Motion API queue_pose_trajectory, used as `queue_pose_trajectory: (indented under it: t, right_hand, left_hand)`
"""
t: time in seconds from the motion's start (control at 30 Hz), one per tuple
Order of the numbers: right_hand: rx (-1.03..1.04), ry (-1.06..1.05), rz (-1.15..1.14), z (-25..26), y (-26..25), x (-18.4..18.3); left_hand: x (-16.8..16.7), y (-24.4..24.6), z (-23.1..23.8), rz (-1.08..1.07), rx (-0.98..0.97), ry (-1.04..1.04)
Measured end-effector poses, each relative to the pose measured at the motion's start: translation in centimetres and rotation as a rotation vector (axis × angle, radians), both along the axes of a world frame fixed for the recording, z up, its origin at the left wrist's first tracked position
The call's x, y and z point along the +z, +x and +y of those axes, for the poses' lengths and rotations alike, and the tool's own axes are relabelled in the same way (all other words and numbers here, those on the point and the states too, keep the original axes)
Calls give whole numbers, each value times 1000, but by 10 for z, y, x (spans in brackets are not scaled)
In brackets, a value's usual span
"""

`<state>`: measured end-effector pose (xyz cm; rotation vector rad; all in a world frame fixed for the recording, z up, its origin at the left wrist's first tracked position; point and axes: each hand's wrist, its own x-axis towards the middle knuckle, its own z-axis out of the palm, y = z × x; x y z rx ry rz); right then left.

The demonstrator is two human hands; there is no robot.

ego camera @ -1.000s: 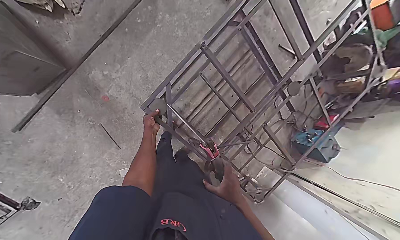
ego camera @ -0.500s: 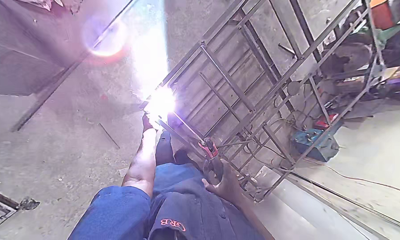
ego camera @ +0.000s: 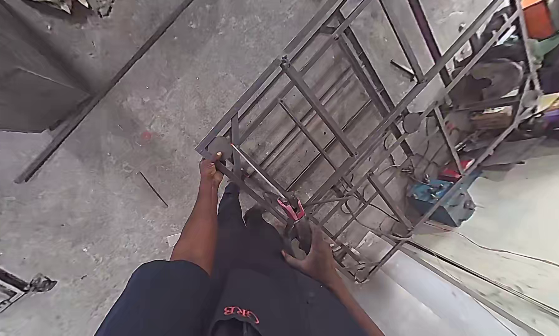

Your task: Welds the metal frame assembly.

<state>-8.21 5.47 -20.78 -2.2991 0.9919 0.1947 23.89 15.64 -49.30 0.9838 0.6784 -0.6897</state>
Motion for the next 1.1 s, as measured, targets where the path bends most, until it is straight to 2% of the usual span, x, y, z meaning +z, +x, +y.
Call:
queue_pose_trajectory:
  t: [0.1,0.2,0.27,0.3,0.33,0.47,0.53,0.6,0.7,0.73,0.77,0.9,1.1]
  right_hand:
    - [-118,77,-3,0,-1,-1]
    - [-522,473,-24,-5,8,3]
    - [-757,687,-141,-6,11,-1]
    - [-739,662,-137,-7,12,0]
    - [-608,533,-62,-8,14,4]
    - [118,-172,-38,-19,13,3]
    - [233,-295,-75,-24,13,-4]
    - [60,-153,-112,-20,12,-6]
    - [-593,488,-371,-18,26,3]
    - [-792,624,-458,-21,30,6]
    - [-909,674,-482,-27,32,6]
    - [-1005,579,-372,-47,48,-16]
    - [-964,786,-346,-43,89,-75]
  left_hand:
    - [-1,0,0,-7,-15,13]
    - [-2,0,0,-13,-1,3]
    - [-3,-1,-1,-11,3,2]
    - [-3,-1,-1,-8,3,7]
    - [-3,0,-1,-4,7,14]
    - [-1,0,-2,6,15,34]
    - [0,-1,0,-5,-1,49]
    - [9,-5,2,-53,-114,104]
    - [7,1,-1,-36,-13,24]
    - [4,-2,0,-27,0,17]
    - [3,-5,0,-20,1,8]
    - [0,-2,-1,-13,14,21]
    - [-1,-2,-1,-26,-15,6]
